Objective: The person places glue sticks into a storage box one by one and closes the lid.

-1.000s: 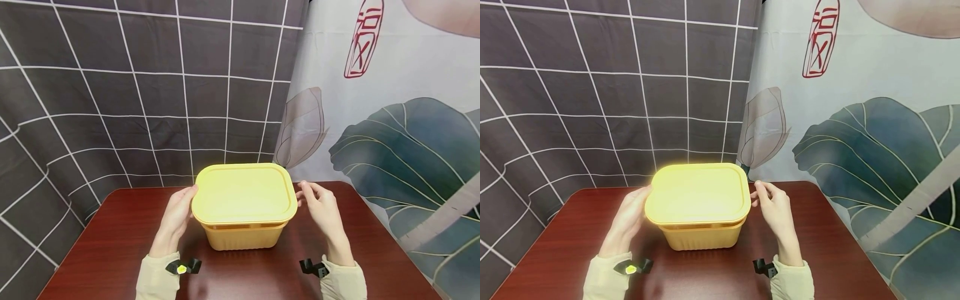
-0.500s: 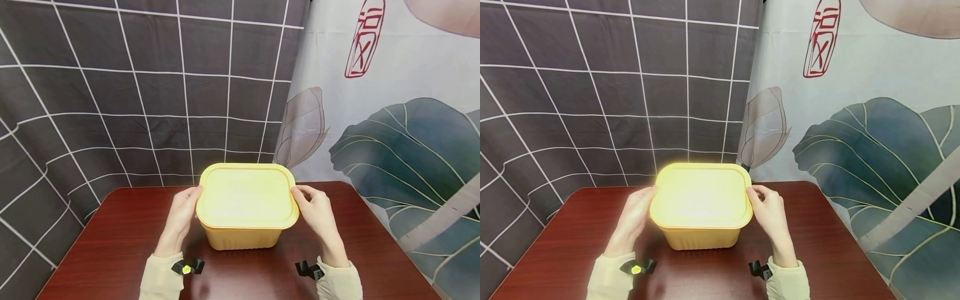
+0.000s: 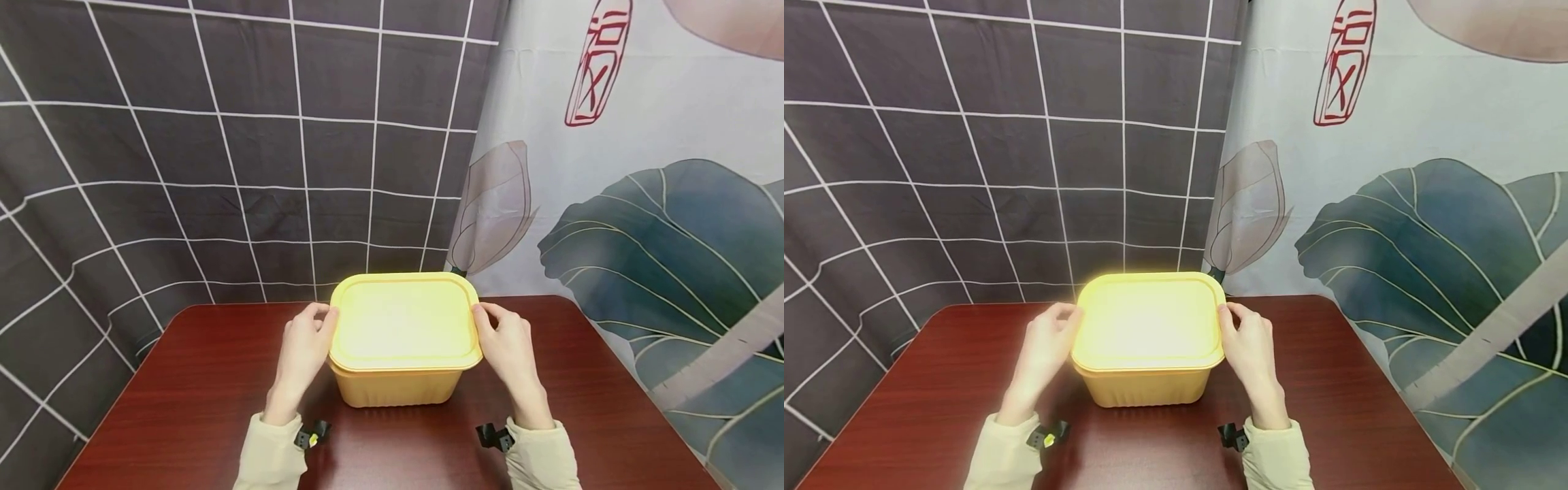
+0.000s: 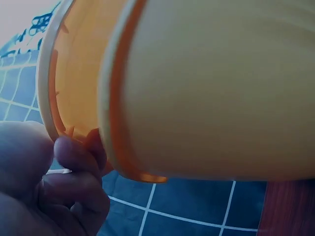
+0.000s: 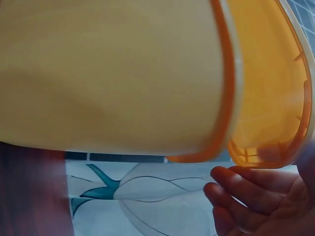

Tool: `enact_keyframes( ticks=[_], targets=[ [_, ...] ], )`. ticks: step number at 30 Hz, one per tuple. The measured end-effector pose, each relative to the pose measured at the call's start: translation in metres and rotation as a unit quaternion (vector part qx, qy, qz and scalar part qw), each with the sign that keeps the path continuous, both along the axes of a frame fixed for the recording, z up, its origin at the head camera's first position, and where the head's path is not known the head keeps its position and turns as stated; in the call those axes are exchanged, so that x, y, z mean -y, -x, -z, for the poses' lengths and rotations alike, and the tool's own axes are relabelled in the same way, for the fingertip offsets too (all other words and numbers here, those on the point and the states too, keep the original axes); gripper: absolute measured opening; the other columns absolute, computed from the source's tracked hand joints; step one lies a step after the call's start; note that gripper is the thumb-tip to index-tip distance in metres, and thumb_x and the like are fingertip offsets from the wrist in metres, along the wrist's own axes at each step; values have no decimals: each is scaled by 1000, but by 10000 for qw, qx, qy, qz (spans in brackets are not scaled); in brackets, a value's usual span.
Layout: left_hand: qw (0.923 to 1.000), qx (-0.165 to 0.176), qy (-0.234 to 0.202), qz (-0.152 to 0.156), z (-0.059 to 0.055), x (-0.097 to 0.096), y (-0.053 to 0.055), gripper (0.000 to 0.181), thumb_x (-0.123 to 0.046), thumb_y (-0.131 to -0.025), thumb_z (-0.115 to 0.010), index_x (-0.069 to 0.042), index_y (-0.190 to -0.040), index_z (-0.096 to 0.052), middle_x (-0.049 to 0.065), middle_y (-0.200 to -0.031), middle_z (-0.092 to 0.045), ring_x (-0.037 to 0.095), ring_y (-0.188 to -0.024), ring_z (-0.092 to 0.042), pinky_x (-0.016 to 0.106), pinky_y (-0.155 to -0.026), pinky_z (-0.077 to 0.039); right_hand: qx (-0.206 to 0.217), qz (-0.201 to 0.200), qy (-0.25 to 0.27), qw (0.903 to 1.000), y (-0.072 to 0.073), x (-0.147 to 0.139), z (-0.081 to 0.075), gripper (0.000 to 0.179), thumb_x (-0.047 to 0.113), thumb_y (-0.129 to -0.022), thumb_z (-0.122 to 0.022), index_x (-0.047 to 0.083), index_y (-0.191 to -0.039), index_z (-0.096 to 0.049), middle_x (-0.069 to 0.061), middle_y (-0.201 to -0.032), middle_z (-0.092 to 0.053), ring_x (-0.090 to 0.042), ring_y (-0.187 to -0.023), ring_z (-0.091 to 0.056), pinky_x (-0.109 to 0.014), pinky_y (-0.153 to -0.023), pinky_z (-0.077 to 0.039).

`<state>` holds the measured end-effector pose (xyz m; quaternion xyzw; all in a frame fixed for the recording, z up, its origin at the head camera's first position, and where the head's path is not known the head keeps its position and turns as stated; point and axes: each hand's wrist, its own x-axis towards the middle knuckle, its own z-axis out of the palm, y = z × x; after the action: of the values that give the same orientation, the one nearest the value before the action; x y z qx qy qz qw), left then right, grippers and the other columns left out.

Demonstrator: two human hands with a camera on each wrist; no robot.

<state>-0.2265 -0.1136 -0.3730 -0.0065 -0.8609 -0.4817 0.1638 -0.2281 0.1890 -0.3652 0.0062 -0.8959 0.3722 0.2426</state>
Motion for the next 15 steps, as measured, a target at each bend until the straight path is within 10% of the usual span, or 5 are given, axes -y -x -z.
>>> enact_keyframes(
  ticks=[15],
  targets=[
    [9901, -138, 1358, -338, 4, -1, 0, 31, -32, -88, -48, -8, -99, -64, -1, -62, -56, 15, -53, -50, 28, -49, -40, 485, -87, -183, 9986, 10, 2, 16, 34, 36, -89, -46, 12, -103, -65, -4, -91, -64, -17, -77, -57, -34, -65, -47]
  ],
)
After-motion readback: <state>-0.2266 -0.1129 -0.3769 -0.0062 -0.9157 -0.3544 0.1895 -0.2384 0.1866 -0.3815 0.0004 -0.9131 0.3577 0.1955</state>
